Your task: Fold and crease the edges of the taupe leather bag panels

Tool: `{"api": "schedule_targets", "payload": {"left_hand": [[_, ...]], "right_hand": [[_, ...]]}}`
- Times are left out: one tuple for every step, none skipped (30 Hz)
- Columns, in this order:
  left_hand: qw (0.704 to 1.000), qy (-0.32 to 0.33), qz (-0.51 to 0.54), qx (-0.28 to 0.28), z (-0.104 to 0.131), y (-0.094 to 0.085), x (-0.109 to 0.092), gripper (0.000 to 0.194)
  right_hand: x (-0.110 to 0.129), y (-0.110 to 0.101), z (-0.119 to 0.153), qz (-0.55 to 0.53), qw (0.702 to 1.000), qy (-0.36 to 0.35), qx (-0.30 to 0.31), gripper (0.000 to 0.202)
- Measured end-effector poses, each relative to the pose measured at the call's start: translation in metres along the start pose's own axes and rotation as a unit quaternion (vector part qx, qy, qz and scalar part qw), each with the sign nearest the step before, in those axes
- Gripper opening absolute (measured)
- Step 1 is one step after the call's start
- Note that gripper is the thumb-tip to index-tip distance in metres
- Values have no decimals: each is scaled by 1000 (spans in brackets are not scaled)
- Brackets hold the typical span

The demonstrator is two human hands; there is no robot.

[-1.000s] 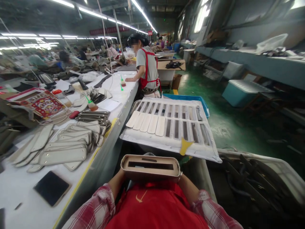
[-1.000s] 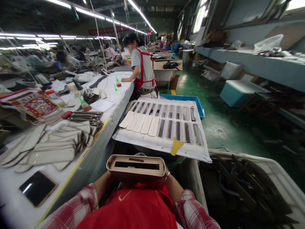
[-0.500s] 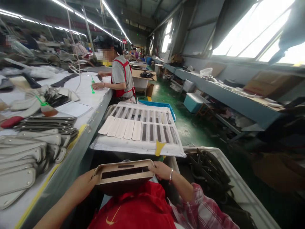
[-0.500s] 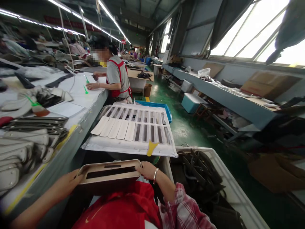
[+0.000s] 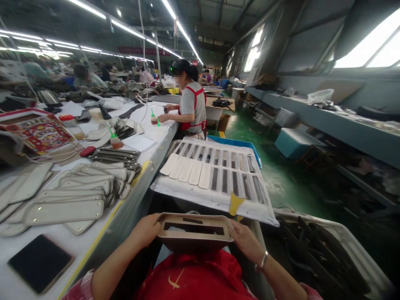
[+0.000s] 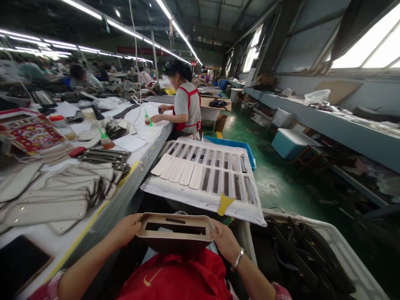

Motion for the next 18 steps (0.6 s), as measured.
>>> {"api": "schedule_targets", "payload": {"left_hand": [[1000, 0, 0, 0, -2, 0, 0, 33], [1000, 0, 0, 1, -4, -1, 0, 34], [1000, -1, 1, 3, -5, -1, -1, 35], [1000, -4, 2, 5, -7, -1, -1, 35], [1000, -8, 4, 7, -8, -1, -1, 35], [1000, -12, 5, 8, -8, -1, -2, 35], [1000, -16, 7, 10, -8, -2, -2, 35], [1000, -18, 8, 11, -8, -2, -3, 36], [1000, -16, 12, 13, -6, -2, -4, 36], [1000, -12, 18, 15, -5, -2, -4, 36], [999, -7, 27, 18, -4, -1, -5, 37], [999, -5, 35, 19, -4, -1, -4, 37], [999, -9, 42, 19, -5, 0, -3, 38], [999, -16, 46, 16, -7, 1, -2, 40], [999, -23, 47, 13, -10, 2, 0, 41], [998, -26, 49, 10, -14, 3, 2, 43], [998, -24, 52, 10, -18, 4, 4, 44], [998, -17, 59, 14, -22, 5, 5, 44]], "right_hand": [[3, -1, -2, 18, 1000, 7, 4, 34], [6, -3, -4, 32, 999, 16, 6, 35], [7, -4, -6, 42, 999, 25, 6, 35], [9, -5, -8, 48, 998, 35, 8, 35], [9, -6, -10, 49, 998, 45, 10, 35], [9, -7, -12, 51, 997, 54, 9, 35], [8, -9, -13, 52, 997, 59, 7, 36], [8, -10, -13, 55, 996, 64, 6, 36], [7, -11, -13, 58, 996, 68, 4, 36], [7, -12, -13, 60, 996, 71, 4, 37], [8, -13, -12, 61, 996, 70, 4, 38], [10, -13, -11, 60, 996, 68, 4, 39], [12, -14, -11, 59, 996, 65, 1, 39], [15, -14, -11, 59, 996, 60, -3, 40], [18, -13, -12, 59, 997, 56, -8, 41], [20, -14, -13, 60, 997, 55, -10, 42], [21, -14, -14, 61, 997, 56, -10, 43], [21, -16, -15, 58, 997, 59, -7, 43]]}}
Point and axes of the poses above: each hand's wrist, its own z-axis away from the middle knuckle, its own y-axis out of the palm, x = y × z, the point moved 3 cm from there along -z, towards the middle knuckle, and after that the axes turned 3 degrees about z, right-handed, at the moved point
